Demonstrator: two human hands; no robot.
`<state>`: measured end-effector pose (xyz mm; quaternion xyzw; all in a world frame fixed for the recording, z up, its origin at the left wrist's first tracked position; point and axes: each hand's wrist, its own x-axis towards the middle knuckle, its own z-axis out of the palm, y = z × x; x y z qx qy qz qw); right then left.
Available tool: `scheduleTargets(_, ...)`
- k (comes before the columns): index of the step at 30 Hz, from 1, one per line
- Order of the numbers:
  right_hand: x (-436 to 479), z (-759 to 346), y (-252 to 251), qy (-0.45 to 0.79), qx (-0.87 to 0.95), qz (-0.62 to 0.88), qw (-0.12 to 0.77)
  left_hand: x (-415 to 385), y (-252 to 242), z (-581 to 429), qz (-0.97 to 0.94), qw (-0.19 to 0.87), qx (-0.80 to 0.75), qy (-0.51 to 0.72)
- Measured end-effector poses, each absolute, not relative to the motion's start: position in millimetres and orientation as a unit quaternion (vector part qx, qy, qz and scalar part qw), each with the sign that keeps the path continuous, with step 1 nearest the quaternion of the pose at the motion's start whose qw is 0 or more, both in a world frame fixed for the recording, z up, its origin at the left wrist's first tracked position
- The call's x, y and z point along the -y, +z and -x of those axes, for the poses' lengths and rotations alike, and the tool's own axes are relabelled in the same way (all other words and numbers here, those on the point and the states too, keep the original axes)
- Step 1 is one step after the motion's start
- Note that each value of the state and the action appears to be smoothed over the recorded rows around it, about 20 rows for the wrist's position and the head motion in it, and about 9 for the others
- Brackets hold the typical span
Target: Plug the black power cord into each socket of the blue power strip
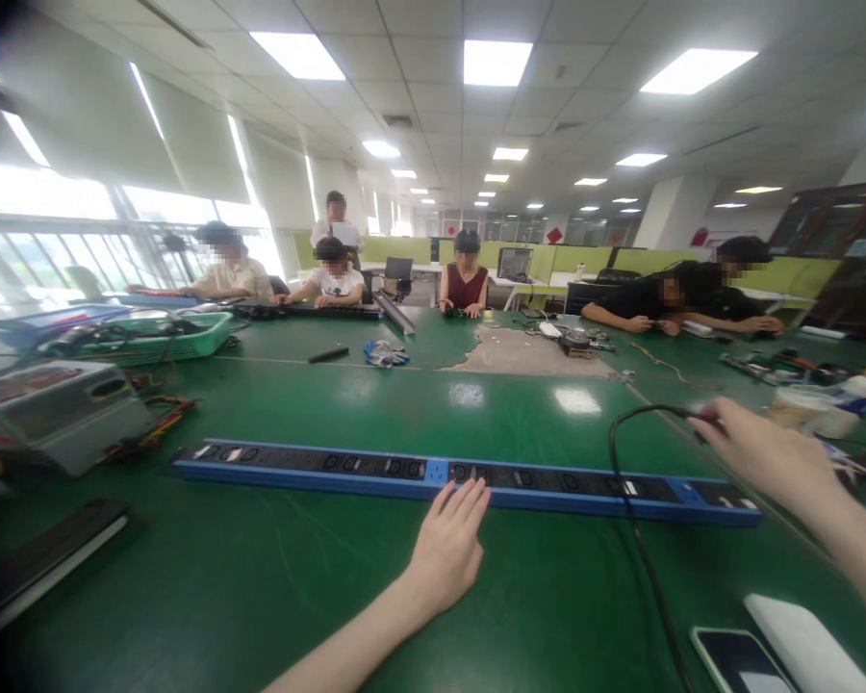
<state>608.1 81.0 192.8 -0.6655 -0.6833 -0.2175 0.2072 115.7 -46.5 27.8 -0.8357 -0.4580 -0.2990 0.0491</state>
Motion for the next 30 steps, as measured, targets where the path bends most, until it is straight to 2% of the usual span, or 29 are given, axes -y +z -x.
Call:
scheduleTargets(2, -72.3, -571.7, 199.0, -0.186, 0.715, 0.658, 0.146, 47.6, 31.8, -113.1, 0.825, 0.023, 0.453, -0.338)
scheduleTargets(7, -26.9, -450.9, 204.1, -0.156, 0.838, 0.493, 0.175, 51.8, 70.2, -105.1, 0.738, -0.105, 0.464, -0.479)
scheduleTargets(10, 3.8, -380.7, 204.5, -0.129, 0.877, 0.421, 0.193, 58.1, 100.6, -100.6, 0.689, -0.306, 0.427, -0.5)
scheduleTargets(13, 24.3, -330.2, 203.8, -0.108, 0.883, 0.404, 0.214, 68.3, 121.3, -89.0, 0.634, -0.555, 0.346, -0.412)
scheduleTargets(15, 31.6, -307.1, 201.3, -0.074, 0.871, 0.42, 0.246, 76.8, 130.4, -75.5, 0.599, -0.621, 0.324, -0.389)
scheduleTargets(17, 35.0, -287.7, 196.0, 0.01, 0.848, 0.45, 0.281, 85.7, 138.8, -59.8, 0.586, -0.631, 0.319, -0.396)
scheduleTargets(22, 29.0, -236.6, 173.8, 0.322, 0.752, 0.476, 0.324, 100.3, 158.8, -29.3, 0.62, -0.61, 0.334, -0.364)
scheduleTargets(26, 8.5, -195.1, 166.7, 0.437, 0.692, 0.48, 0.315, 100.0, 167.4, -14.6, 0.671, -0.52, 0.391, -0.356)
scheduleTargets(30, -15.6, -152.0, 183.8, 0.533, 0.633, 0.45, 0.335, 95.3, 174.5, 5.9, 0.708, -0.412, 0.447, -0.359)
